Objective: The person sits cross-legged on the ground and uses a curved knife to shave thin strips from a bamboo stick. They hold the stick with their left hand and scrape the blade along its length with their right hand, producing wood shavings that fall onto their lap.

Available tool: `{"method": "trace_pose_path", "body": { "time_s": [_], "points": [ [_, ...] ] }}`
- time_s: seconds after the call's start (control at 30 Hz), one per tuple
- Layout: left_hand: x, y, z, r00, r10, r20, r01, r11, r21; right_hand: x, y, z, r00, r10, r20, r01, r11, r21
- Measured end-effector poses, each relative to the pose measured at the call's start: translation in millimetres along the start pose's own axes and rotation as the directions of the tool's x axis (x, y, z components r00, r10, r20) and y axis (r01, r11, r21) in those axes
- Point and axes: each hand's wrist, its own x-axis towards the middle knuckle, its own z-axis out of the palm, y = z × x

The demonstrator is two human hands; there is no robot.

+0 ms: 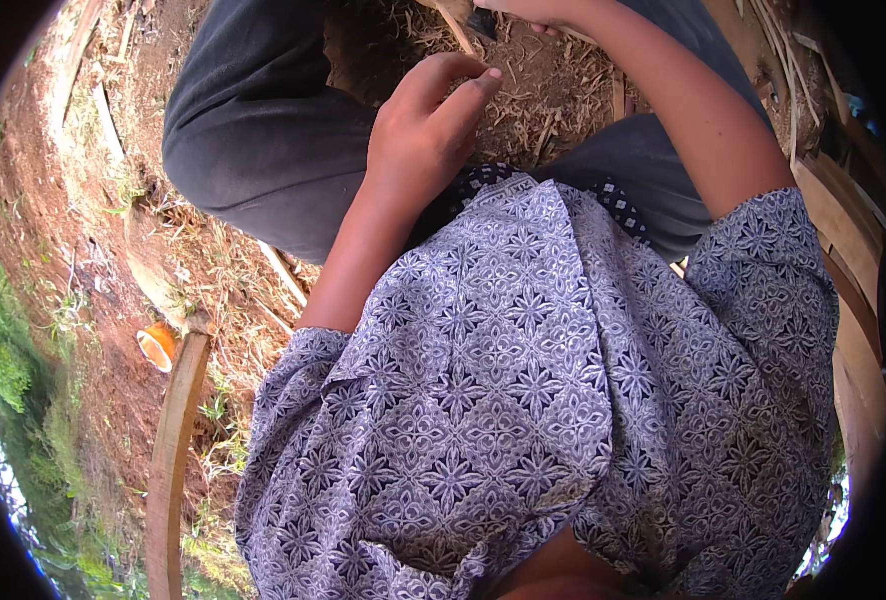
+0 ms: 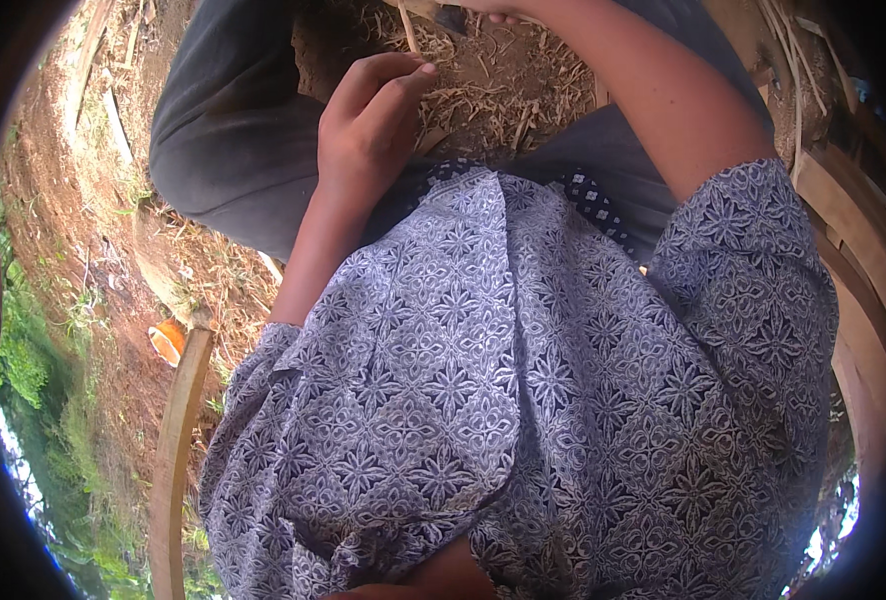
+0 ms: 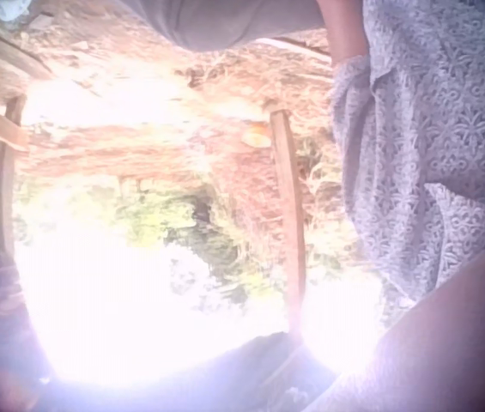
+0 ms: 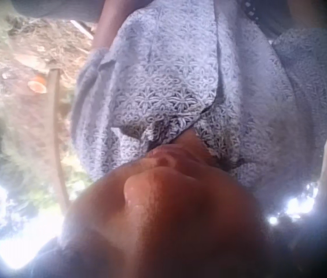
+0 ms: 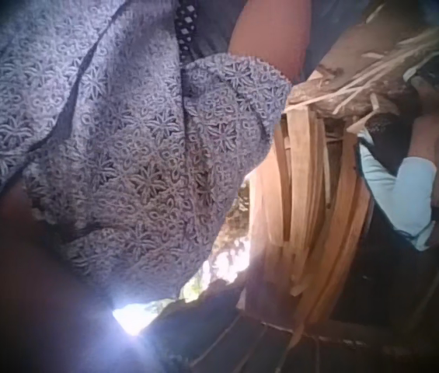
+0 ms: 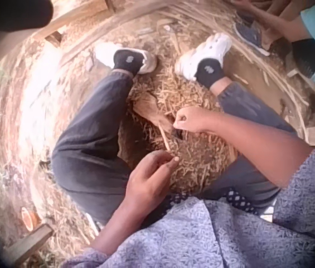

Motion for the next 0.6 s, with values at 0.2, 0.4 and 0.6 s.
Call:
{"method": "trace_pose_path", "body": {
  "time_s": [0.2, 0.4, 0.6],
  "points": [
    [-4.2, -3.0, 1.2, 0.998, -0.021, 0.061, 0.023, 0.999, -0.035, 23.1, 14.1, 4.6, 0.99, -0.14, 0.003, 0.135, 0.951, -0.279],
    [-4.1, 1.4, -0.4, 0.997, -0.026, 0.072, 0.027, 0.999, -0.021, 33.6, 12.3, 14.4, 0.982, -0.151, -0.111, 0.107, 0.938, -0.331],
    [1.0, 6.1, -1.5, 0.998, -0.046, 0.049, 0.047, 0.999, -0.026, 50.0, 28.5, 28.3, 0.955, -0.175, -0.241, 0.075, 0.924, -0.375]
  ]
}}
